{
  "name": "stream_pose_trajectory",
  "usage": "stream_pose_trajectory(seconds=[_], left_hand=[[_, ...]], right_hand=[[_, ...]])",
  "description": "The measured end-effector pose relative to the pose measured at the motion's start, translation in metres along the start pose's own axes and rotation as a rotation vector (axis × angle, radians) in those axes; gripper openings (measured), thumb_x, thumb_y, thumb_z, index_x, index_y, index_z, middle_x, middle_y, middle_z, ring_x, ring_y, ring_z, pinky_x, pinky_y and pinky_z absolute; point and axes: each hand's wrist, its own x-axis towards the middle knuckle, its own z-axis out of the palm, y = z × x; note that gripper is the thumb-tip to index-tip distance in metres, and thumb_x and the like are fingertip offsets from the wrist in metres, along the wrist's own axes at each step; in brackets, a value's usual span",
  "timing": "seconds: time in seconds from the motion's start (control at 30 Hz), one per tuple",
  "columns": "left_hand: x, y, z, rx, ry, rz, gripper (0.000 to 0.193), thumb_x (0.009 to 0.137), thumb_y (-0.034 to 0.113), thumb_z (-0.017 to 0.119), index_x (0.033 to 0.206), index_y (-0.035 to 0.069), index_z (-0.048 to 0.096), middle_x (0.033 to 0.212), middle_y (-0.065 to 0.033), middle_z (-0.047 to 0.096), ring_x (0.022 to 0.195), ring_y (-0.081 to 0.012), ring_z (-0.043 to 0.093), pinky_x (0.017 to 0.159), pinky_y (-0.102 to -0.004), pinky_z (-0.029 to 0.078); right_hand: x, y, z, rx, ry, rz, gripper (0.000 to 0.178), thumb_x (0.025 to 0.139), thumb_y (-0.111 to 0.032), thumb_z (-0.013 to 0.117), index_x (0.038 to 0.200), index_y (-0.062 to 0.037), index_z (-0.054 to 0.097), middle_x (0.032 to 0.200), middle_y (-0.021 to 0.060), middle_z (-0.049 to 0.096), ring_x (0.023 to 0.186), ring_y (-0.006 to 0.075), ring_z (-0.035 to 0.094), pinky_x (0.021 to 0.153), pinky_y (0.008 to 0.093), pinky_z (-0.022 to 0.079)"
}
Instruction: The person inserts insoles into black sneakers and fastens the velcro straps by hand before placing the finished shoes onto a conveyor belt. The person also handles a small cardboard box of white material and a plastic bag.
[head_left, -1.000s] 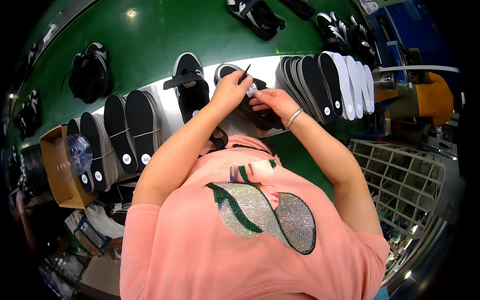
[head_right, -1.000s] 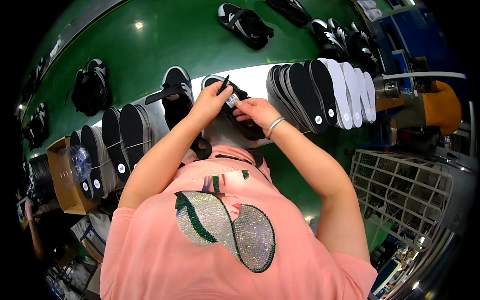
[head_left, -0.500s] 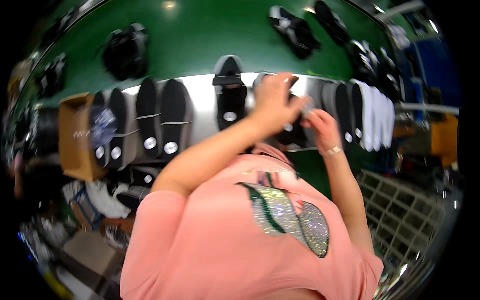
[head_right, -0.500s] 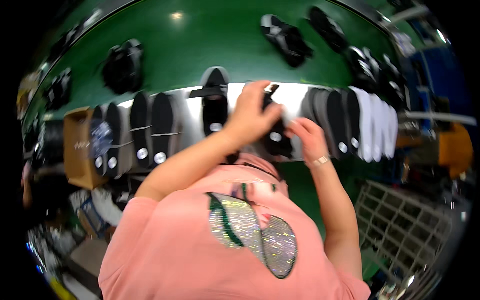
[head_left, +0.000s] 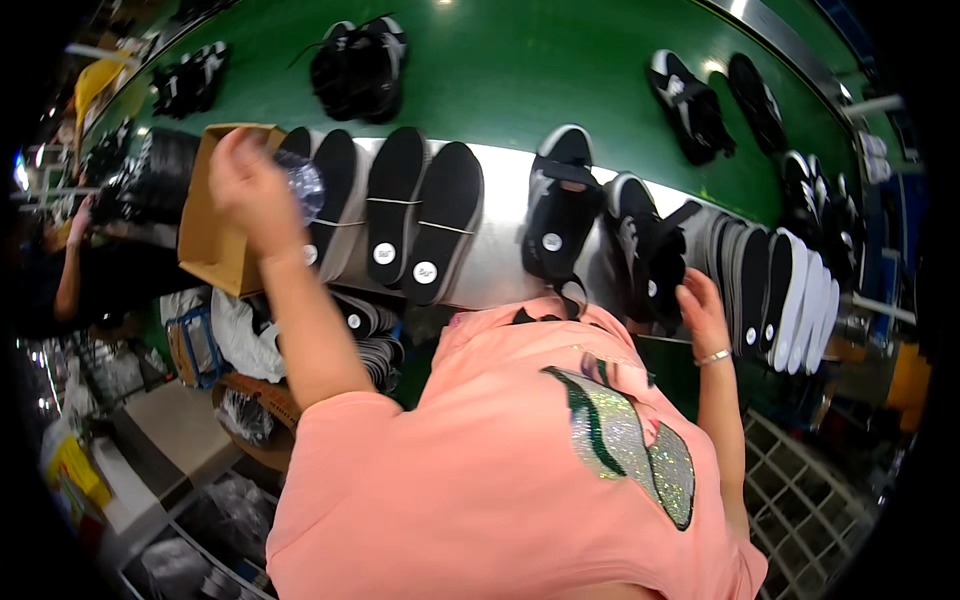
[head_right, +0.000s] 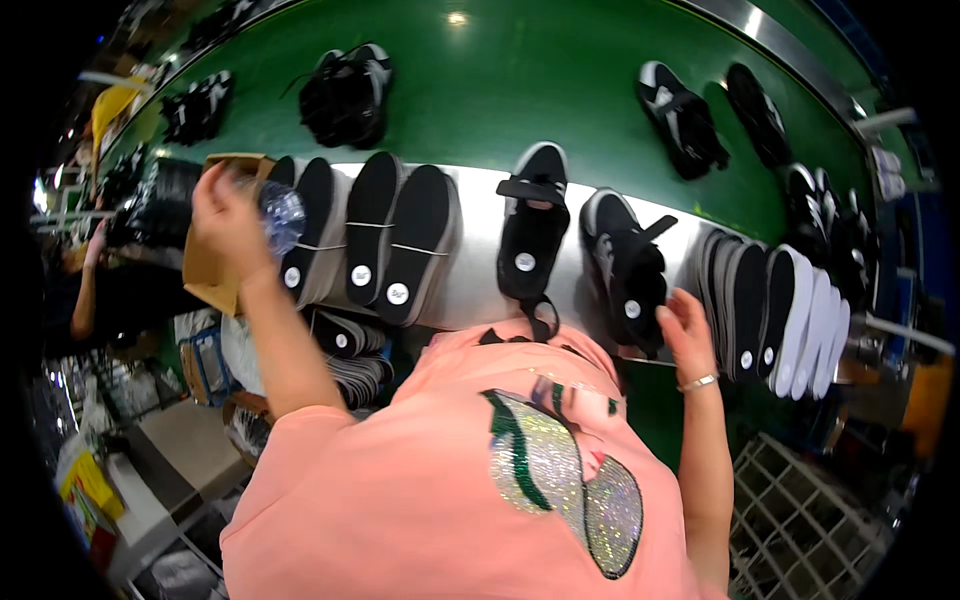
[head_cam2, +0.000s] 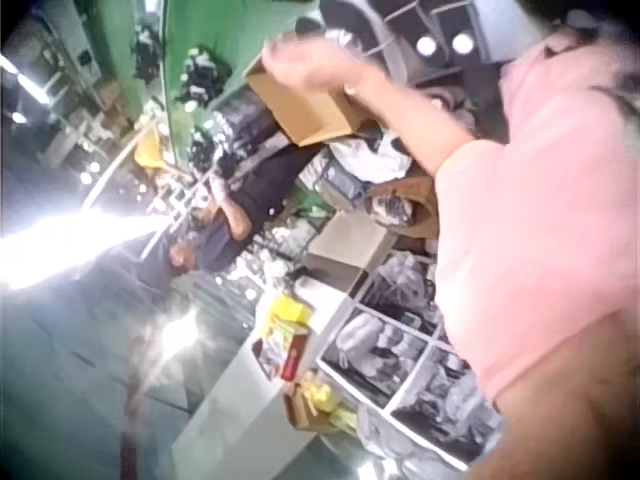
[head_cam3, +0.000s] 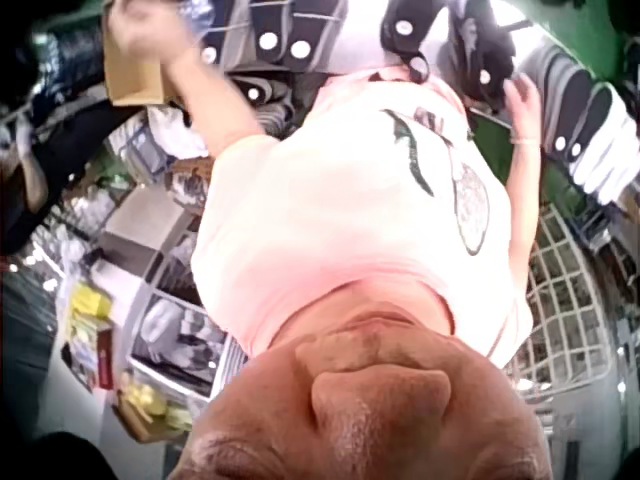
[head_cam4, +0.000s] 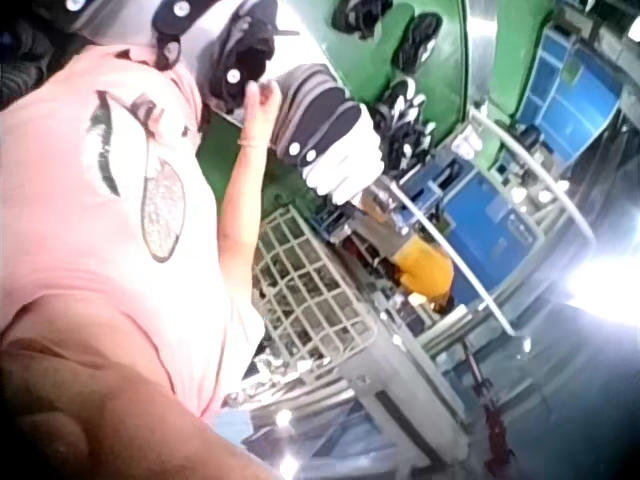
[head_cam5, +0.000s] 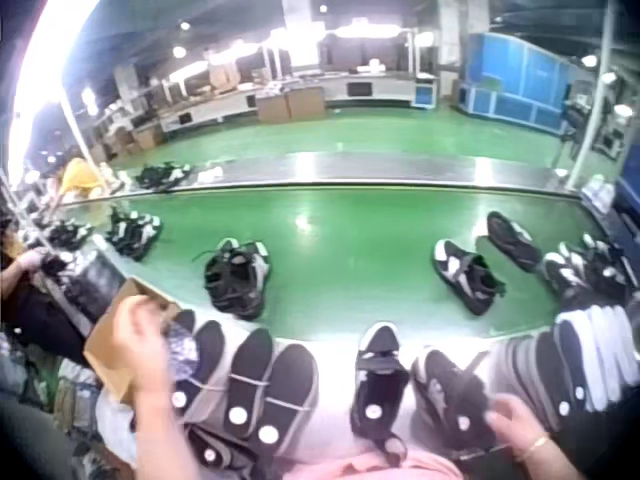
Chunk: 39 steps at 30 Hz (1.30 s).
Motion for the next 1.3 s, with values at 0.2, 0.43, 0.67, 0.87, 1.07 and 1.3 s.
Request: stream_pose_trajectory(seconds=[0.2,0.43,0.67,0.87,1.07,1.3], left_hand=[[-0.031,0.014,-0.003,0.048,-0.107,0.064,0.024,0.080,0.015,0.059,0.100,0.001,0.053,0.089,-0.0091,0.057,0.078,-0.0201,0.054,0.068,-0.0298,0.044],[-0.164,0.138,0.062,-0.100,-1.205,0.346,0.077,0.073,0.035,0.064,0.132,0.008,0.024,0.070,-0.0143,0.059,0.062,-0.0290,0.060,0.055,-0.0359,0.047],[-0.170,0.155,0.122,0.108,-1.339,0.389,0.066,0.076,0.020,0.052,0.132,0.009,0.019,0.065,-0.0202,0.059,0.058,-0.0356,0.059,0.052,-0.0460,0.047],[-0.081,0.151,0.182,0.147,-0.946,0.289,0.066,0.080,0.023,0.052,0.133,0.009,0.015,0.074,-0.0221,0.060,0.067,-0.0396,0.059,0.061,-0.0461,0.046],[-0.080,0.147,0.202,-0.237,-0.681,0.272,0.050,0.081,0.017,0.054,0.126,0.002,0.035,0.107,-0.0187,0.053,0.093,-0.0308,0.053,0.080,-0.0352,0.042],[-0.206,0.104,0.182,-0.071,-0.987,0.518,0.048,0.074,0.018,0.057,0.116,0.000,0.043,0.121,-0.0184,0.042,0.114,-0.0331,0.036,0.095,-0.0462,0.025]], right_hand=[[0.007,0.010,0.033,0.143,-0.240,-0.016,0.043,0.078,-0.007,0.055,0.118,0.0030,0.041,0.105,0.0081,0.054,0.097,0.0147,0.050,0.085,0.0264,0.039],[-0.005,-0.016,0.077,-0.060,-0.262,-0.125,0.038,0.077,-0.015,0.057,0.107,0.0058,0.046,0.084,0.0122,0.056,0.069,0.0161,0.053,0.060,0.0300,0.044],[0.010,-0.020,0.037,-0.303,-0.326,-0.329,0.036,0.080,-0.024,0.055,0.105,0.0005,0.053,0.100,0.0204,0.052,0.087,0.0297,0.054,0.078,0.0352,0.044],[0.068,-0.067,-0.049,-0.548,-0.025,-0.480,0.033,0.080,-0.021,0.058,0.107,-0.0026,0.054,0.095,0.0131,0.054,0.084,0.0200,0.053,0.072,0.0287,0.044],[0.158,-0.075,-0.174,-1.102,0.634,-0.196,0.025,0.073,-0.018,0.055,0.094,-0.0055,0.056,0.098,0.0135,0.056,0.094,0.0311,0.053,0.078,0.0438,0.044],[0.224,-0.042,-0.270,-1.637,0.558,0.101,0.034,0.075,-0.012,0.052,0.109,-0.0124,0.049,0.109,0.0059,0.051,0.106,0.0215,0.046,0.084,0.0417,0.037]])
